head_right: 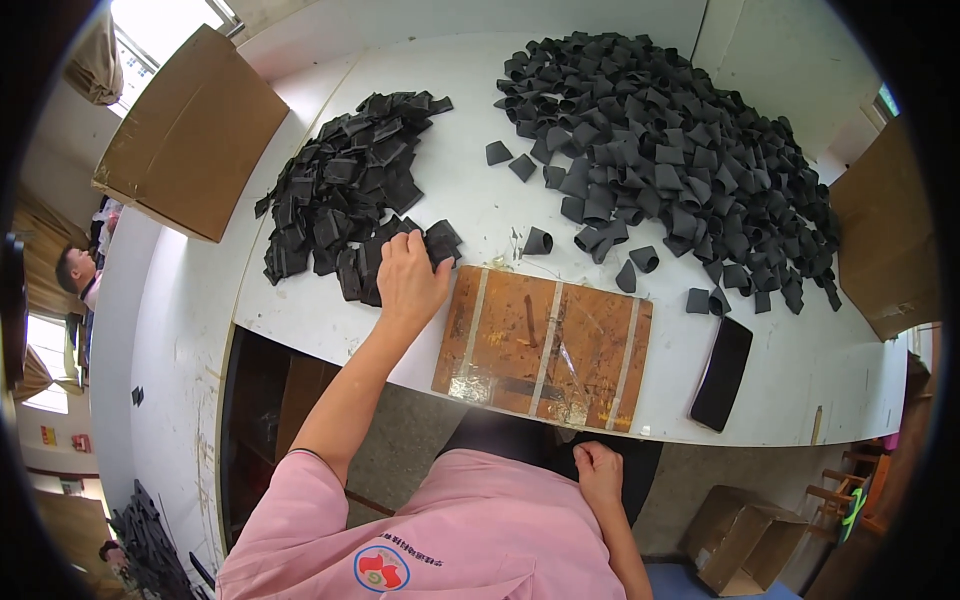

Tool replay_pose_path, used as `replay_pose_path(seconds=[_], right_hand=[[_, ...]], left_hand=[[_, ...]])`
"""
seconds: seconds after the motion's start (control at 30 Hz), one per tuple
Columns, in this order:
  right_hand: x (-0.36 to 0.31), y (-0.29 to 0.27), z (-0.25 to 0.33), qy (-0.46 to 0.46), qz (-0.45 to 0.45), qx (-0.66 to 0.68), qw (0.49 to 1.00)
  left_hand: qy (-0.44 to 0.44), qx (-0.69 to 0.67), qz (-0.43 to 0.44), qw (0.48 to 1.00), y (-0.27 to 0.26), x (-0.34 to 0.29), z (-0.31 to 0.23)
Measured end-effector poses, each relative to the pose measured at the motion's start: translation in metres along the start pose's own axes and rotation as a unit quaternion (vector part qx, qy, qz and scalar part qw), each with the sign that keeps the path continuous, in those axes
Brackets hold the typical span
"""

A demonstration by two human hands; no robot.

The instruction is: Assembling small black foam pieces onto a board or template.

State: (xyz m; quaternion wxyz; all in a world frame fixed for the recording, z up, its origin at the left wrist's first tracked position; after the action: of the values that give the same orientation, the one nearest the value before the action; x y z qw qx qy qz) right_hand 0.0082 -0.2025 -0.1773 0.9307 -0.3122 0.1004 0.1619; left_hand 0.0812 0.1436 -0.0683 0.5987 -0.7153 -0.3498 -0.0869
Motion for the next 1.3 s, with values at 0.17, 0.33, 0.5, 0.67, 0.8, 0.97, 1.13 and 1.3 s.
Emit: replay_pose_path(seconds=[0.17, 0.33, 0.5, 0.67, 0.8, 0.97, 1.13, 1.3], right_hand=[[0.005, -0.001, -0.005, 0.007, -0.009, -0.011, 1.000], [0.003, -0.007, -0.014, 0.030, -0.034, 0.008, 0.999], [0.008, -0.008, -0.013, 0.044, -0.027, 0.017, 0.999], [0.014, -0.004, -0.012, 0.010, -0.017, -0.006, 1.000], [0.015, -0.004, -0.007, -0.022, -0.008, -0.023, 0.999], [0.017, -0.003, -0.009, -0.022, 0.002, -0.033, 0.999], [0.020, 0.000, 0.004, -0.058, 0.036, -0.084, 0.994], [0.003, -0.010, 0.022, -0.100, 0.111, -0.064, 0.987]], left_hand=[[0.002, 0.146, 0.123, 0.982, 0.051, 0.011, 0.014], [0.048, 0.132, 0.128, 0.982, 0.056, 0.029, 0.014], [0.067, 0.065, 0.141, 0.986, 0.028, 0.029, -0.015], [0.092, -0.020, 0.201, 0.975, -0.007, -0.033, -0.066], [0.068, -0.127, 0.182, 0.973, -0.024, -0.077, -0.075], [-0.064, -0.196, 0.107, 0.973, -0.025, -0.065, -0.046], [-0.125, -0.096, 0.148, 0.976, 0.008, -0.047, -0.020], [-0.096, -0.144, 0.109, 0.979, 0.014, -0.050, -0.003]])
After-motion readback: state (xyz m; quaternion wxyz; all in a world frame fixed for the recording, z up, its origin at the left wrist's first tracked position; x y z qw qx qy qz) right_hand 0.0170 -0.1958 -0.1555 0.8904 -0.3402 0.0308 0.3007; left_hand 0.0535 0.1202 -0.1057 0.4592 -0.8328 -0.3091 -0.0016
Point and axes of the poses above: each hand's wrist, its own x-axis towards the middle knuckle, its own y-axis out of the palm, z = x × y, the point moved 3 cm from there along x, towards the middle knuckle, and after that the axes turned 6 degrees about -z, right-handed, at the moved point
